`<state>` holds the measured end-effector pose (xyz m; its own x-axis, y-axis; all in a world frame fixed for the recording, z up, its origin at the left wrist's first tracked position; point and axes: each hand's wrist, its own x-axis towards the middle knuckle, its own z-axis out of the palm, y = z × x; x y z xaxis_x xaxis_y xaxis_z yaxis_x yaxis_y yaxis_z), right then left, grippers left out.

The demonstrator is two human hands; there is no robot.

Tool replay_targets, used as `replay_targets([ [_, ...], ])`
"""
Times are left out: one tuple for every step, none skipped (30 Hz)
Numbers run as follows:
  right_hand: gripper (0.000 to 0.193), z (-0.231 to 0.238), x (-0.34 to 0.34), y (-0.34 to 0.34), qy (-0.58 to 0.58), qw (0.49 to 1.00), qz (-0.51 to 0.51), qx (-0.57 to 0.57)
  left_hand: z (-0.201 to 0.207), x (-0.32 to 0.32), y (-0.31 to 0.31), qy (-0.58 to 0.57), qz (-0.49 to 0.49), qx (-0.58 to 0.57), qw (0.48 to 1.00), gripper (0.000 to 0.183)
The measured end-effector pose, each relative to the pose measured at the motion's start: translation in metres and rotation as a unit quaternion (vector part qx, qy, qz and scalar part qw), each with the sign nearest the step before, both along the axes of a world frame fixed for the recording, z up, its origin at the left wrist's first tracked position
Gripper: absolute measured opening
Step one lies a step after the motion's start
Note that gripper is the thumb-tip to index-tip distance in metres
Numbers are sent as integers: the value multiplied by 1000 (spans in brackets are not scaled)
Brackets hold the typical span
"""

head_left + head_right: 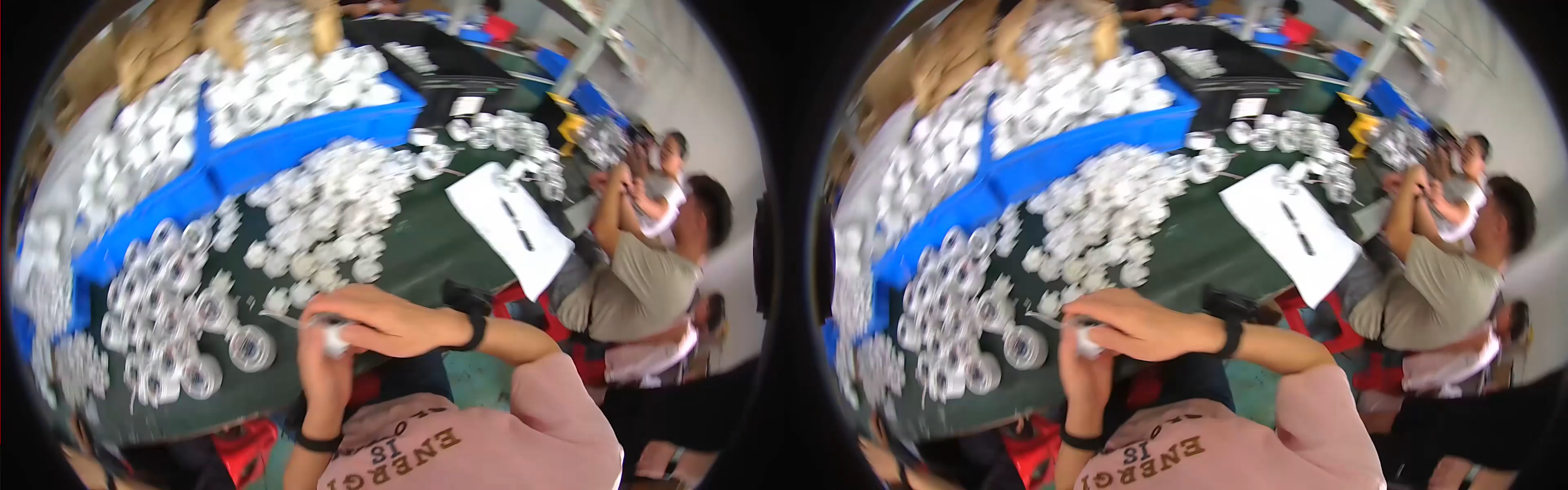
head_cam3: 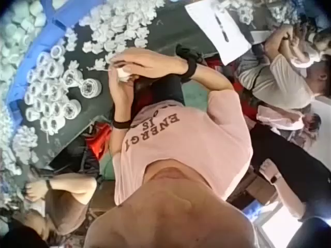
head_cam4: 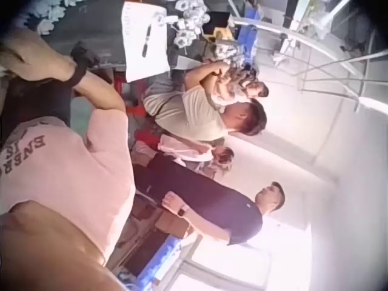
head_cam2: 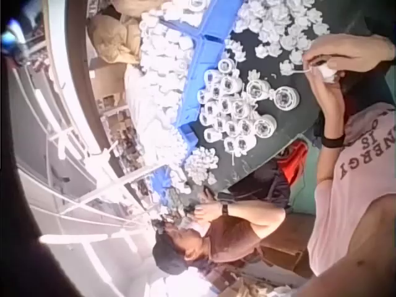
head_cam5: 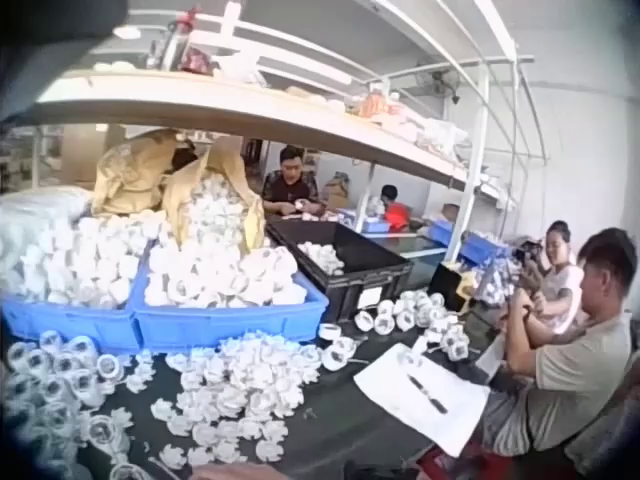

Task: The person assembles camera housings by hand by picking up a base and a cover, fitting them together, and placing the assembled unit onto the table. They repeat this process, occasionally reaching into a blue bin for more components.

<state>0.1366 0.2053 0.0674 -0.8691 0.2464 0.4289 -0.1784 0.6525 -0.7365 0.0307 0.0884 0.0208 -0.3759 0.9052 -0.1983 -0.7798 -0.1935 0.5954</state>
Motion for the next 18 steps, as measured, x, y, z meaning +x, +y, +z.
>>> replay_targets([
  [37,9,-11,17,-29,1000,-3,11,10,-10,-9,70,-5,-6,998,51],
  [38,19,-21,39,-61,998,-11,21,10,-18,-19,117,15,-34,992,52],
  [34,22,-37,65,-9,994,-72,76,2,-25,-31,157,41,-51,985,52],
  [32,23,-53,97,50,983,-137,114,-4,-33,-43,190,23,-51,980,48],
  [29,24,-69,132,78,960,-203,178,-4,-31,-51,200,39,-61,977,35],
  [31,21,-81,171,62,934,-278,216,-6,-37,-59,249,0,-101,963,47],
  [33,22,-92,204,47,904,-342,250,-9,-36,-59,265,4,-116,957,37],
  [35,27,-100,228,3,876,-390,285,-1,-30,-58,280,-12,-120,952,36],
  [38,32,-106,249,-40,843,-434,316,6,-23,-58,274,-21,-118,954,37],
  [40,31,-114,268,-82,824,-457,324,10,-19,-57,269,-28,-119,955,37],
  [36,29,-119,287,-104,806,-480,331,9,-20,-56,282,-42,-126,950,38],
  [32,26,-125,303,-128,787,-501,336,6,-21,-59,294,-55,-135,945,40],
  [32,28,-131,309,-127,789,-499,334,2,-23,-58,307,-36,-144,940,39],
  [24,29,-136,314,-151,781,-504,336,1,-23,-61,307,-35,-146,940,39],
  [18,27,-138,318,-176,773,-508,338,1,-22,-63,293,-31,-152,943,40],
  [18,24,-145,316,-174,776,-503,337,5,-21,-62,280,-21,-158,947,41],
  [14,20,-149,314,-142,764,-507,373,6,-18,-60,280,-18,-162,946,41],
  [11,15,-152,312,-109,750,-509,408,6,-13,-58,262,-22,-179,948,44],
])
